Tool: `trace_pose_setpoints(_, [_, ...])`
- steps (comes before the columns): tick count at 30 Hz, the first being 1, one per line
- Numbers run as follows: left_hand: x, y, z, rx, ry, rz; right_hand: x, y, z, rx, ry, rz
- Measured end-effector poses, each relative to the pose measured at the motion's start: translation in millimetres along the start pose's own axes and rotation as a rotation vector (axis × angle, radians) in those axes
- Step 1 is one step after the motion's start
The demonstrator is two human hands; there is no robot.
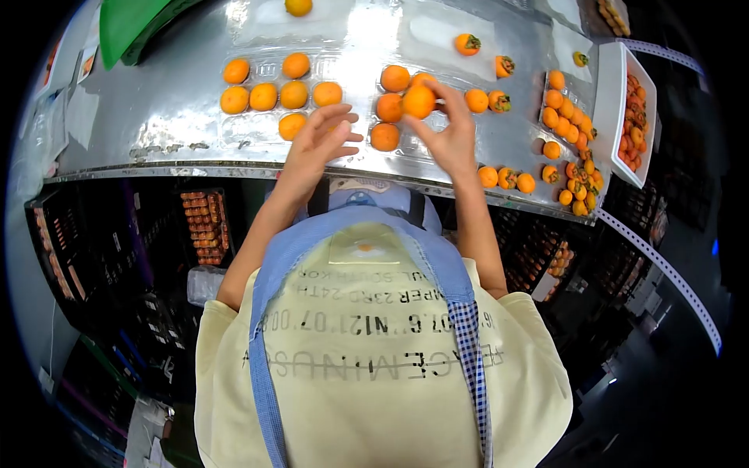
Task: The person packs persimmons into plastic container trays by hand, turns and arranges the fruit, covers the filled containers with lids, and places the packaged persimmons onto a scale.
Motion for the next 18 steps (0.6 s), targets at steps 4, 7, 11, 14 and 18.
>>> trace_pose_setpoints(4, [8.6,2.5,0.2,0.011,0.041,0.020,42.3,12.8,-47.4,-0.045,-0.277,0.002])
trace_pose_setpoints(7, [10.3,5.4,0.4,0.003,0.055,0.027,52.1,24.8,-66.2,0.009,-0.420,0.059])
trace_pose_setpoints(11, [11.5,5.5,0.1,-0.005,0.056,0.015,52.2,34.4,-70.2,0.041,-0.570,0.221])
trace_pose_setpoints(14, [14.5,5.4,3.8,-0.013,0.023,-0.014,50.1,37.4,-65.0,0.042,-0.625,0.296])
trace_pose_setpoints(18, [26.1,6.8,6.7,-0.036,0.024,-0.043,42.7,40.3,-75.8,0.080,-0.621,0.302])
Point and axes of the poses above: each hand's wrist, its own y-axis towards the middle knuckle, its own x-axis out of the back of the hand, z = x × y, the point moved 2 cm from there along y, towards the middle knuckle, and after that the axes turned 2 degrees about y, right-handed, at the moved point
